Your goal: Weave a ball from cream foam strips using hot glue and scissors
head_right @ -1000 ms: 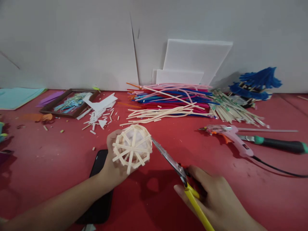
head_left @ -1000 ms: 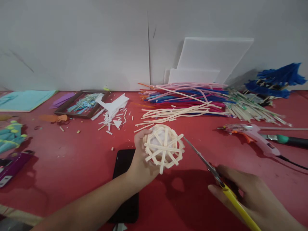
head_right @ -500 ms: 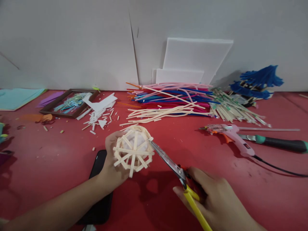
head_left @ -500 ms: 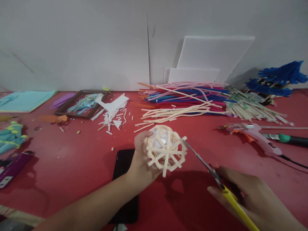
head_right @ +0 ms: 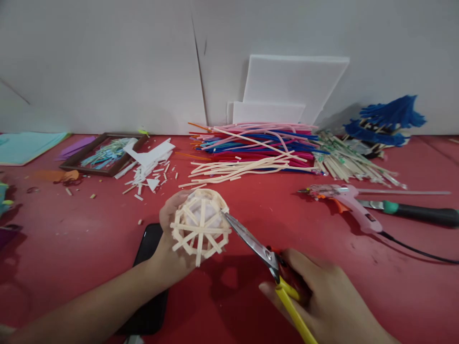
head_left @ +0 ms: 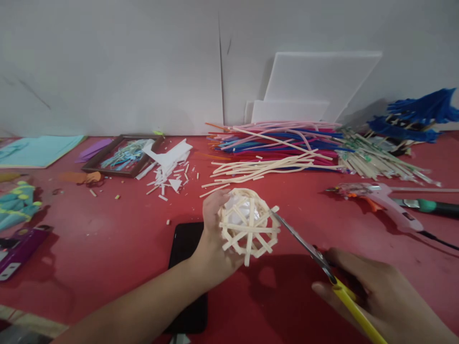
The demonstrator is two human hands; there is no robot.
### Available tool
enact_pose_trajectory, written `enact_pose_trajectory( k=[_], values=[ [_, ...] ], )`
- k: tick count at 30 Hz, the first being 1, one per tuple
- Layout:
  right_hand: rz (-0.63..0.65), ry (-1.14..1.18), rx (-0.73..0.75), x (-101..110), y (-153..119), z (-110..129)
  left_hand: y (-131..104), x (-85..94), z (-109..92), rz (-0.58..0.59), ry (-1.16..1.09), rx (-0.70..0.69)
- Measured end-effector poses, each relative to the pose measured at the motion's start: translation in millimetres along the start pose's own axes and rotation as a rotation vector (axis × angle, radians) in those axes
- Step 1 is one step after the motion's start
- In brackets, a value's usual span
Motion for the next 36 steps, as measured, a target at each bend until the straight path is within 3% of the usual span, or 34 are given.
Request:
enact_pose_trajectory(
  k=[3,9,14,22,29,36],
  values=[
    [-0.002,0.019,0.007,0.9,1.0,0.6,-1.0,1.1,-8.5,0.002,0.105,-0.135],
    [-0.004,0.004,0.037,2.5,1.1,3.1,-1.6,0.8,-0.4,0.054,-0.064,-0.009],
    [0.015,-0.013,0.011,0.3,-0.9,-0.4,2.4,7.3,-12.3,0.056,0.131,-0.157],
    [-0.042,-0.056,0.071,8.2,-7.6,5.2,5.2,5.5,-24.7,0.085,0.134,-0.258],
    [-0.051,-0.046,0.047,4.7,-16.8,-6.1,2.5,6.1,-29.5,0.084,0.234,-0.307],
    [-0.114,-0.057,-0.252,3.7,-18.4,-23.5,3.1,0.5,-24.5,0.128,0.157,-0.191]
  ],
)
Point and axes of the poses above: each hand's wrist, its own y-axis towards the middle knuckle, its own x-axis out of the back of the hand, z = x × y, the point moved 9 cm from there along y, towards the middle knuckle, and after that the axes turned 4 degrees about -x, right-handed, at the moved point
